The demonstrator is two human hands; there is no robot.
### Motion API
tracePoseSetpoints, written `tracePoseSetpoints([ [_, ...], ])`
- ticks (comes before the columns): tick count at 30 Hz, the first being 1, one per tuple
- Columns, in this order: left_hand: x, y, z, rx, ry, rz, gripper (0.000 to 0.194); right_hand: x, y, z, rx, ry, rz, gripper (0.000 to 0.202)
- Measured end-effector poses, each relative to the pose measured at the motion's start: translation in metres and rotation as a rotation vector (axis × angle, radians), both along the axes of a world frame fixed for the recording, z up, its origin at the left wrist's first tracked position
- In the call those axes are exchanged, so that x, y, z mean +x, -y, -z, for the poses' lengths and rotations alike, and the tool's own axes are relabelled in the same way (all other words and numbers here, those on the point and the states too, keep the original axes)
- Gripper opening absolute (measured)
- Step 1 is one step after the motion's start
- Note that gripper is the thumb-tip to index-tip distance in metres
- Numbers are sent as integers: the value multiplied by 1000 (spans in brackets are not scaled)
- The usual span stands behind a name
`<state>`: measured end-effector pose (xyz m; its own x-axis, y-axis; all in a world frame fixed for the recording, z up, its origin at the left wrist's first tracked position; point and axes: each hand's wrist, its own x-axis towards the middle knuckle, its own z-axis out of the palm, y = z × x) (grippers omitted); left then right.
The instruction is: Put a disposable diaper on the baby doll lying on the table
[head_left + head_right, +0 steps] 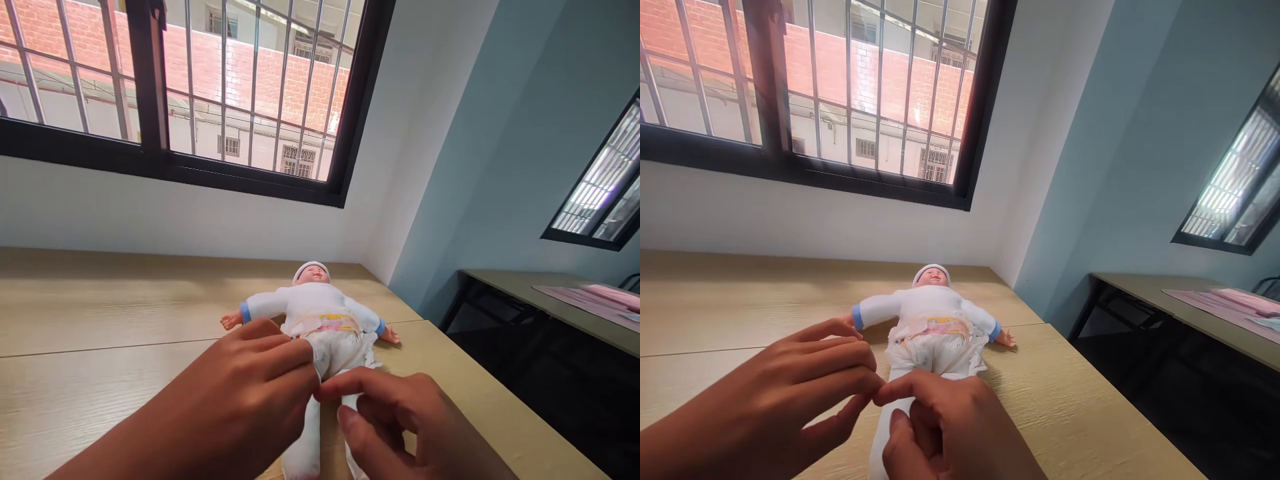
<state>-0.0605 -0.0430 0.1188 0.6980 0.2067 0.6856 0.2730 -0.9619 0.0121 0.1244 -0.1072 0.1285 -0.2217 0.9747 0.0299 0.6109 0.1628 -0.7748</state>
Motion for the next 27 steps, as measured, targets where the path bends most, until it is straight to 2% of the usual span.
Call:
tracePoseSetpoints([
  [6,-1,-3,3,157,58,-72,26,-8,3,-8,-78,-20,-15,32],
  [10,0,1,1,185,45,-108,27,-4,2,-7,-33,-20,24,31],
  [14,8,-3,7,170,6,-179,27,24,-31,2,59,47,46,24],
  [17,18,-21,22,32,-126,-243,29,60,-74,16,232,295,209,17],
  [19,26,-38,36,-98,-231,-290,24,85,-101,27,212,421,236,14],
  [21,33,-55,52,-171,-285,-300,18,104,-120,38,149,419,145,13],
  [24,44,-72,71,-242,-350,-385,40,117,-134,50,88,340,2,12],
  [27,59,-78,78,-272,-417,-516,59,117,-138,57,89,349,-39,15],
])
